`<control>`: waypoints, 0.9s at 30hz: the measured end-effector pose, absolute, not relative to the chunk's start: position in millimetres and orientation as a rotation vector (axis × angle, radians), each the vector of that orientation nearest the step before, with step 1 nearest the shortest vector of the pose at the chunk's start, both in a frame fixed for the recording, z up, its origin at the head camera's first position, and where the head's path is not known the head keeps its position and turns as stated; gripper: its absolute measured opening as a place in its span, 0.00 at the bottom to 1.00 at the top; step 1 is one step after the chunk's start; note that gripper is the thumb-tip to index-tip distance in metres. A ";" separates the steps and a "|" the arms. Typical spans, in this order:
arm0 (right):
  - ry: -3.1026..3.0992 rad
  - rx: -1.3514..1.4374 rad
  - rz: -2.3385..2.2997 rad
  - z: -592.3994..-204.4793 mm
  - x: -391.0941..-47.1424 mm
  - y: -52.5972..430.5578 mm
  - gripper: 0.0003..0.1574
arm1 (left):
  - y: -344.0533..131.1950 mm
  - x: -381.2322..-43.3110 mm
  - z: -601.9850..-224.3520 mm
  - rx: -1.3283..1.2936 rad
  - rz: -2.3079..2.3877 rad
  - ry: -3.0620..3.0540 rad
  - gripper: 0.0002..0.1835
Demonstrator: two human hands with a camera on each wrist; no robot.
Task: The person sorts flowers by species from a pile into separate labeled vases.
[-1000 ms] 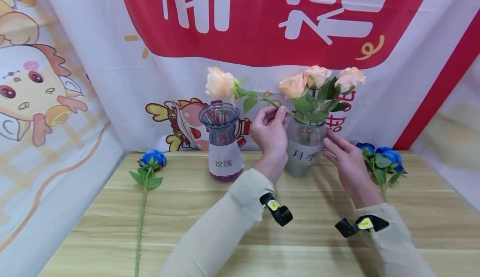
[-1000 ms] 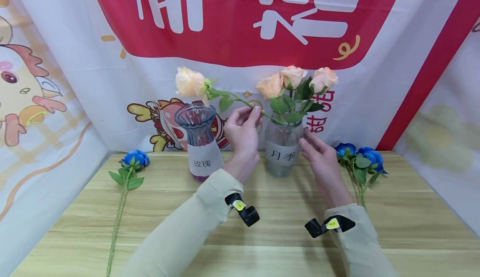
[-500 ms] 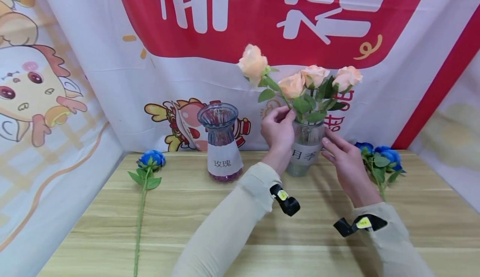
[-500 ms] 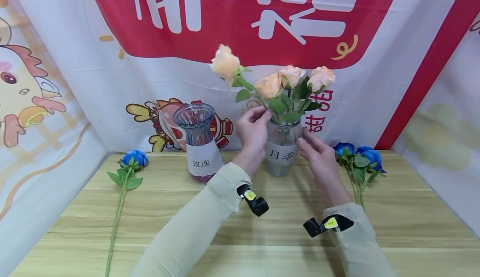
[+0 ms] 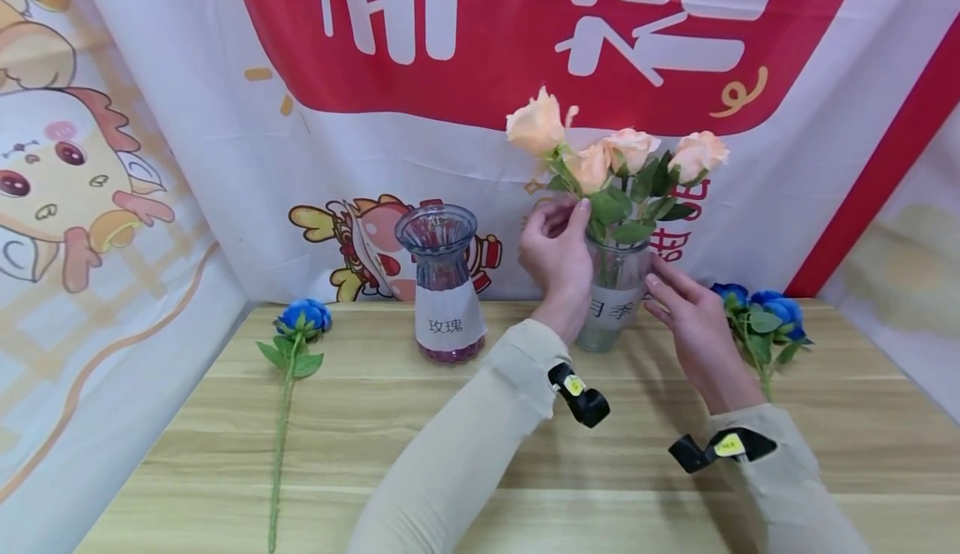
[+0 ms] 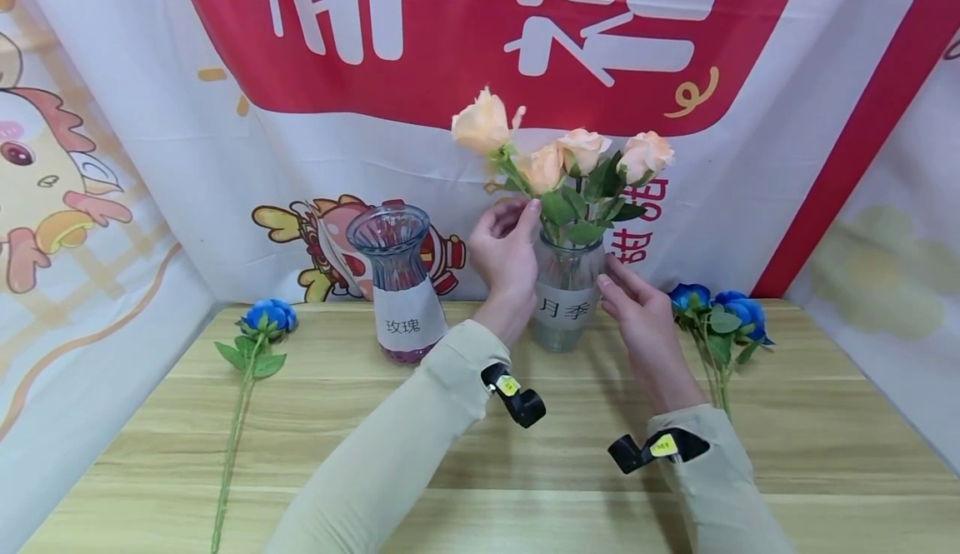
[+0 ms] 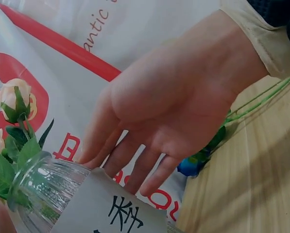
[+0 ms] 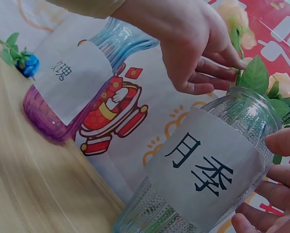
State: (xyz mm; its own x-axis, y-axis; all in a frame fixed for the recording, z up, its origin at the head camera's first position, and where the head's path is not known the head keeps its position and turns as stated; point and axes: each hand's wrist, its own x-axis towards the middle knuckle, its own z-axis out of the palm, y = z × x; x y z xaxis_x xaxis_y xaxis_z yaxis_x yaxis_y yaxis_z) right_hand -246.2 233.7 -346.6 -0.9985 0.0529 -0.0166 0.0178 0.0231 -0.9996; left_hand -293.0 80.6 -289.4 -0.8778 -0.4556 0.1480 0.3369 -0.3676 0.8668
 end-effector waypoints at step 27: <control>-2.221 -0.060 2.169 -346.6 -245.8 233.2 0.49 | 78.9 -299.5 -290.9 0.248 -2.017 -1.799 0.04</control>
State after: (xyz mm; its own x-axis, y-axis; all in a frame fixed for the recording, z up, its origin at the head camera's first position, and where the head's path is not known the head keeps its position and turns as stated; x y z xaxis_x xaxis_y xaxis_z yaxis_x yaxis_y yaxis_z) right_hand -245.8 233.2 -346.6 -0.9986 0.0534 -0.0005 0.0017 0.0236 -0.9997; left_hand -299.5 78.9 -290.9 -0.8943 -0.4235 0.1448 0.1920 -0.0708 0.9788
